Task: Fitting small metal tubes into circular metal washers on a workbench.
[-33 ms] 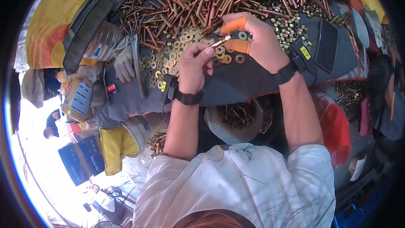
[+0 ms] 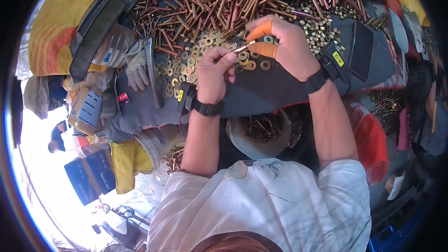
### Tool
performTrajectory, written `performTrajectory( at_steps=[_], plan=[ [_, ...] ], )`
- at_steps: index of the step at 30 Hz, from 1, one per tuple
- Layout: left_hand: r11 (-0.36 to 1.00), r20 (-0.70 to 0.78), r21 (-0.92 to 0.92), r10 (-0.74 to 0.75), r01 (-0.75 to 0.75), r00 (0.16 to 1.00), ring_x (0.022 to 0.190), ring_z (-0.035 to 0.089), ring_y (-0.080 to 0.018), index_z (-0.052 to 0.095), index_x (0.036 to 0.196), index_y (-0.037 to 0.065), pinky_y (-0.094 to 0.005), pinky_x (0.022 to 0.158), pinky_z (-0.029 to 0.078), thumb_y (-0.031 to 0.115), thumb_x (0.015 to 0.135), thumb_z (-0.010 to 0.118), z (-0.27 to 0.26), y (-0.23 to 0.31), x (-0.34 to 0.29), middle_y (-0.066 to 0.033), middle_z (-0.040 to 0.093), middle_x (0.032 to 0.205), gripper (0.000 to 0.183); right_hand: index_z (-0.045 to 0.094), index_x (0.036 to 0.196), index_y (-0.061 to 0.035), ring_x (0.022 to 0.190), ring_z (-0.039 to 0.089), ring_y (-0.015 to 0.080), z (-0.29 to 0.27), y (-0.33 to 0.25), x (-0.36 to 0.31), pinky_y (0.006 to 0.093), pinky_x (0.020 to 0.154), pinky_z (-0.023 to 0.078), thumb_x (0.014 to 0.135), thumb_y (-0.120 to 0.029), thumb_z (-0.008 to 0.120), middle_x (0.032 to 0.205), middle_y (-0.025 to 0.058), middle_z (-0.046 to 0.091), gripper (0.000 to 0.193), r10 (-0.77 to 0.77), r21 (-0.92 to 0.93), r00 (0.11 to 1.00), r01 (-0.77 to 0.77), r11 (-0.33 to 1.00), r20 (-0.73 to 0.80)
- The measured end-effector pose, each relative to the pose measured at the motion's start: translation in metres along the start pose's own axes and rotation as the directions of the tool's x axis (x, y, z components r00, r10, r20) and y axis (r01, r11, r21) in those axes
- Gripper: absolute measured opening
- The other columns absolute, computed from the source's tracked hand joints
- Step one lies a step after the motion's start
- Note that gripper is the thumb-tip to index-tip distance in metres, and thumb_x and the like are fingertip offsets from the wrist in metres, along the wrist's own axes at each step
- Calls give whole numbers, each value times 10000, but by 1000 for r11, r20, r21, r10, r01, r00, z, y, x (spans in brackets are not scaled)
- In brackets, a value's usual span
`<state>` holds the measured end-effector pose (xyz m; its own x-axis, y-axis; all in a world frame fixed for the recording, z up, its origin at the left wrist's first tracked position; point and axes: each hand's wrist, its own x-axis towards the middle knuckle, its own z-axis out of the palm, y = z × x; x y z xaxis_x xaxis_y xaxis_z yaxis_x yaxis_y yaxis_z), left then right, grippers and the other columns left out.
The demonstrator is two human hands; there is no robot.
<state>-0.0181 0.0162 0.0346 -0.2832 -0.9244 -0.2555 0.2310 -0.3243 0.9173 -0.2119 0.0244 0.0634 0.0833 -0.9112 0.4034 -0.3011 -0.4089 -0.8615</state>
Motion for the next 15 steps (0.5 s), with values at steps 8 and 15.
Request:
performTrajectory(
  at_steps=[8, 15],
  plan=[
    [1000, 0, -28, 14, -14, 1000, 525, 486, -62, 588, 854, 18, -187, 434, 411, 88, 845, 637, -3, 0, 2, -10, 563, 698, 86, 656, 996, -37, 1050, 570, 174, -4, 0, -2, 288, 902, 429, 793, -189, 694, 1100, 82, 616, 256, 148, 150, 982, -165, 975, 115],
    [998, -6, -53, 16, -16, 1000, 522, 487, -61, 592, 857, 19, -188, 426, 411, 84, 847, 633, 0, 0, 0, -13, 570, 701, 77, 654, 992, -32, 1070, 562, 182, -1, 2, -3, 293, 934, 415, 768, -154, 712, 1122, 79, 610, 261, 405, 207, 908, -418, 884, 104]
  ],
)
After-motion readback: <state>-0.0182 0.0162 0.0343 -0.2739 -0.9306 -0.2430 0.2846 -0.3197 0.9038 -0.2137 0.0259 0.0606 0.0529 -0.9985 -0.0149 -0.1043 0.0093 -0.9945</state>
